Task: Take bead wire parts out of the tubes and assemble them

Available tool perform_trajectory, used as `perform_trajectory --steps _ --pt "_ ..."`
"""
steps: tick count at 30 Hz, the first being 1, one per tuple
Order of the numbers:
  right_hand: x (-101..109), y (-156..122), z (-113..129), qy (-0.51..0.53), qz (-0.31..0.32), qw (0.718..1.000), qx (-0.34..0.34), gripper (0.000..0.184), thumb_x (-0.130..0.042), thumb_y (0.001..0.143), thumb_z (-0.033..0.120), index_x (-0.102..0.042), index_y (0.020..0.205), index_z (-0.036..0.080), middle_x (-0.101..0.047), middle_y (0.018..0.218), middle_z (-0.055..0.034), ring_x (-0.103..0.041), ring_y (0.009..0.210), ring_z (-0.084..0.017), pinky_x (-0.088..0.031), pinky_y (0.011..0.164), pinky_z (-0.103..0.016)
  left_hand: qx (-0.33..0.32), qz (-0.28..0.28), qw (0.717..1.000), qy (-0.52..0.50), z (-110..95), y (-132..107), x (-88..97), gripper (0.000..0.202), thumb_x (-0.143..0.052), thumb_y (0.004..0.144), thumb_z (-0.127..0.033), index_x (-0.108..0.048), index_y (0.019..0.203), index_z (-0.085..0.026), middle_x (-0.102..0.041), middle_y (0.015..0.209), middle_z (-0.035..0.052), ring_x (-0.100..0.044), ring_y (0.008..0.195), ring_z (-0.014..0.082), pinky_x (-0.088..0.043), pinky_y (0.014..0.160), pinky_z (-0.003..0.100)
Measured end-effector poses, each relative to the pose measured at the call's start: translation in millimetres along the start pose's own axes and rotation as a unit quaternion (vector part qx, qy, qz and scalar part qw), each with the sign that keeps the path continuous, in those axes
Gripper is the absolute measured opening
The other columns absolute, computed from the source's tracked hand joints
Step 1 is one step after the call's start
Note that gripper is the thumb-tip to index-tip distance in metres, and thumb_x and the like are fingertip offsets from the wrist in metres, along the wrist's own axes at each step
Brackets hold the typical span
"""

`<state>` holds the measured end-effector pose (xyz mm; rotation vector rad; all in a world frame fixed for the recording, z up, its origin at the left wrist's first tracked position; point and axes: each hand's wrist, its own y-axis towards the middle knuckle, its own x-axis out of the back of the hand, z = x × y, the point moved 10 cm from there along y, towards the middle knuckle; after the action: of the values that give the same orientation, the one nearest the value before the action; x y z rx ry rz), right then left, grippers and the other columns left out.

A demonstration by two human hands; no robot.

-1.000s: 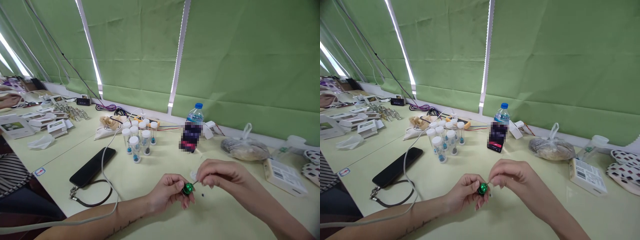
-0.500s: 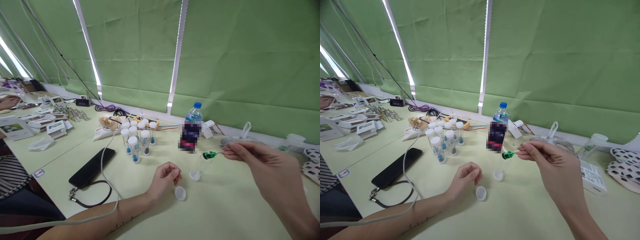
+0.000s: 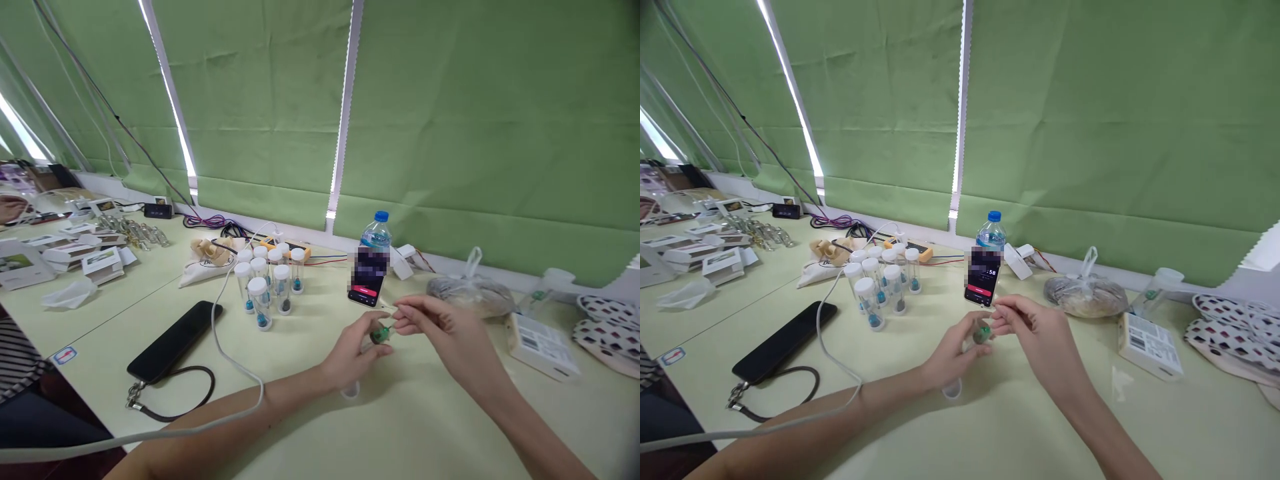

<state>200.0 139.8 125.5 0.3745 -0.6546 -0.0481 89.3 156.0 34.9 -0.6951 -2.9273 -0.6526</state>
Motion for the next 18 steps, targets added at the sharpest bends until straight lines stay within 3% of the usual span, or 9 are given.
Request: perform_trajectory --steps 3,6,9,14,18 --pt "1.8 -2.8 17.3 -0.091 0.0 0.993 0.07 0.022 -0.048 0.088 0.027 -0.069 0.091 0.02 -0.071 0.078 -0.0053 -0.066 0.065 -0.022 -0.05 0.062 -0.036 -0.005 -0.002 1.0 0.02 -3.5 -2.2 6.1 0.045 -0.056 0.085 -0.025 -0.044 0.129 -0.021 -0.059 0.093 0.0039 -0.056 0.085 0.0167 -0.044 0.078 0.028" --pt "-9.1 -9.9 36.0 -0.244 0.023 0.953 0.18 0.03 -0.039 0.089 0.018 -0.069 0.095 0.018 -0.068 0.081 -0.0084 -0.062 0.07 -0.024 -0.045 0.061 -0.036 -0.015 -0.011 0.998 0.061 -8.6 -5.7 16.6 0.045 -0.054 0.087 -0.032 -0.044 0.13 -0.021 -0.058 0.094 0.0044 -0.054 0.081 0.0159 -0.045 0.072 0.025" --pt "-21.8 -14.5 36.0 -0.303 0.061 0.929 0.204 0.034 -0.035 0.089 0.015 -0.069 0.095 0.017 -0.068 0.081 -0.0102 -0.062 0.071 -0.024 -0.043 0.06 -0.034 -0.044 -0.008 0.994 0.104 -18.0 -6.8 20.6 0.048 -0.055 0.087 -0.036 -0.046 0.132 -0.021 -0.061 0.1 0.0063 -0.055 0.085 0.0175 -0.046 0.075 0.027" --pt "-29.5 -19.5 38.3 -0.256 0.126 0.936 0.207 0.033 -0.039 0.09 0.016 -0.07 0.089 0.025 -0.07 0.078 -0.0035 -0.062 0.066 -0.018 -0.044 0.058 -0.027 -0.08 0.02 0.987 0.139 -34.3 -12.5 20.3 0.05 -0.055 0.087 -0.034 -0.046 0.135 -0.024 -0.062 0.099 0.0068 -0.056 0.09 0.0195 -0.044 0.084 0.031" --pt "-32.1 -21.9 33.7 -0.104 0.206 0.964 0.129 0.033 -0.039 0.096 0.036 -0.068 0.106 0.027 -0.069 0.088 -0.0028 -0.062 0.072 -0.017 -0.046 0.066 -0.026 -0.046 0.038 0.994 0.097 -36.7 -20.7 29.0 0.05 -0.059 0.085 -0.035 -0.049 0.133 -0.025 -0.062 0.097 0.0066 -0.058 0.088 0.019 -0.045 0.081 0.029"
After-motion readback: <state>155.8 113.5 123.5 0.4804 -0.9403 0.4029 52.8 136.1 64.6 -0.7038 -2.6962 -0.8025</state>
